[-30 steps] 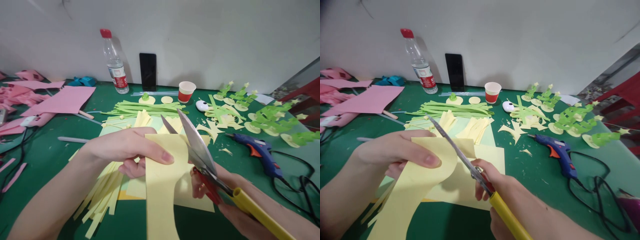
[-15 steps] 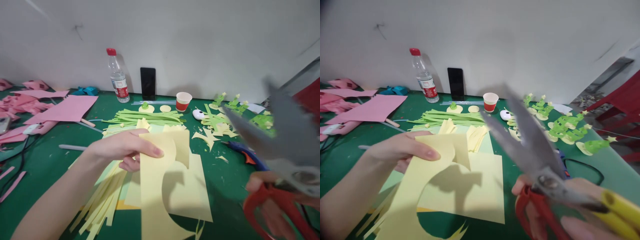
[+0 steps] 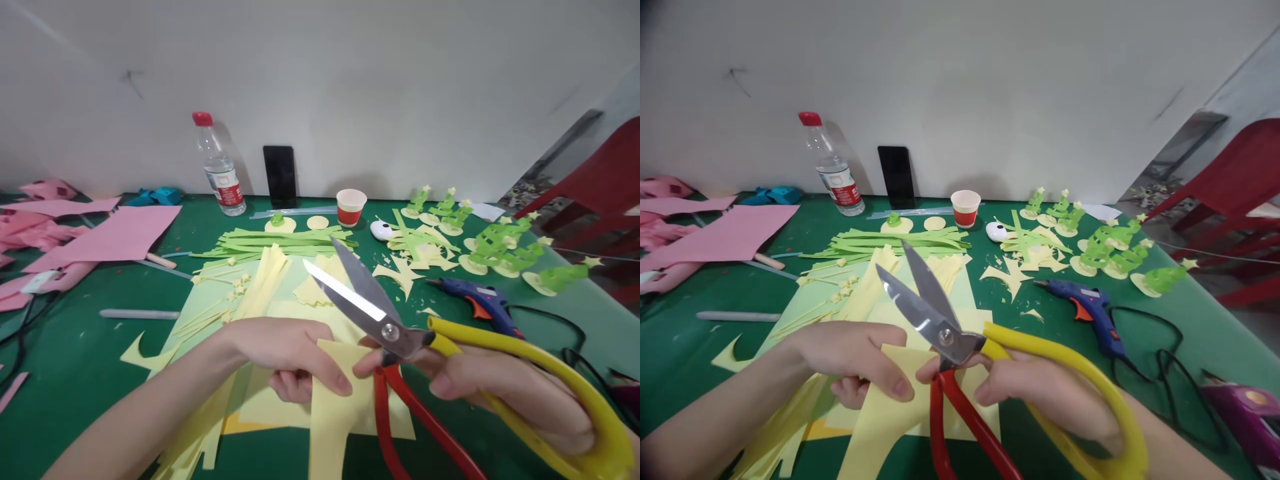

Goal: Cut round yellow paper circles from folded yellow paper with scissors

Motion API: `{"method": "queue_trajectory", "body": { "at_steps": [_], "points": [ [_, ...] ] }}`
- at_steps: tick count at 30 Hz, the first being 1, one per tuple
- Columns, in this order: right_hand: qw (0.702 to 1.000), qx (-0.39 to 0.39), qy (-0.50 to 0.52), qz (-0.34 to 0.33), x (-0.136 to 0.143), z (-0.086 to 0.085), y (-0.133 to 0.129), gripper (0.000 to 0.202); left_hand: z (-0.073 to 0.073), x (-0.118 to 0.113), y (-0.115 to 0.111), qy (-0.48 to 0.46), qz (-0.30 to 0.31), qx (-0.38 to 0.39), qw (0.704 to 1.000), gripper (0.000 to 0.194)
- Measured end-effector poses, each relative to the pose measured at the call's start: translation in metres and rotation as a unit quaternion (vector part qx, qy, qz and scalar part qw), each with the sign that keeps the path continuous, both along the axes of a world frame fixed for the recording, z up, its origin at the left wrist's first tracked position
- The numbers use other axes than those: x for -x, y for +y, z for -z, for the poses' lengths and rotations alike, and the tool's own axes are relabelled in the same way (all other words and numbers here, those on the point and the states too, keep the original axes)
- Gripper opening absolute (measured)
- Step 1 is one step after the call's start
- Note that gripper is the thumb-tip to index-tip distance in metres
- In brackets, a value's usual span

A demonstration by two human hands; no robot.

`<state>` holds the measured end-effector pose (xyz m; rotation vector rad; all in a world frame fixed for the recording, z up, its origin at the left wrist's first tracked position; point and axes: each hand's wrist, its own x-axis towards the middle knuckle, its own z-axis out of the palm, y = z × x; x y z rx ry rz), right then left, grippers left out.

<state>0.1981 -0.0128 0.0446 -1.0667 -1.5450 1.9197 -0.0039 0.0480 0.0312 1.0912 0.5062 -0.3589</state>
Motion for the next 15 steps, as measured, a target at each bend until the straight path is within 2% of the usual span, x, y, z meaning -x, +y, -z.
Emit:
{"method": "queue_trajectory", "body": {
  "at_steps": [4,9,11,13,15],
  "points": [
    [0.999,0.037,-0.027,-0.015,0.001,0.004,-0.005,0.038,0.006,-0.004,-0.003,-0.024,0.020,0.029,0.999,0.017],
    [0.998,0.051,0.003,-0.045,0.004,0.012,-0.004,0.033,0.006,-0.008,-0.004,-0.002,0.073,-0.028,0.997,0.014],
    [0.998,0.033,0.023,-0.050,0.003,0.013,-0.001,0.032,0.002,-0.007,-0.005,0.023,0.067,-0.097,0.993,0.012],
    [0.999,0.010,0.025,-0.038,0.002,0.013,0.001,0.031,-0.001,-0.004,-0.005,0.053,0.049,-0.202,0.977,0.011],
    [1.000,-0.006,0.017,0.000,0.001,0.011,0.002,0.029,-0.002,0.000,-0.007,0.071,0.031,-0.299,0.951,0.023]
  ]
}}
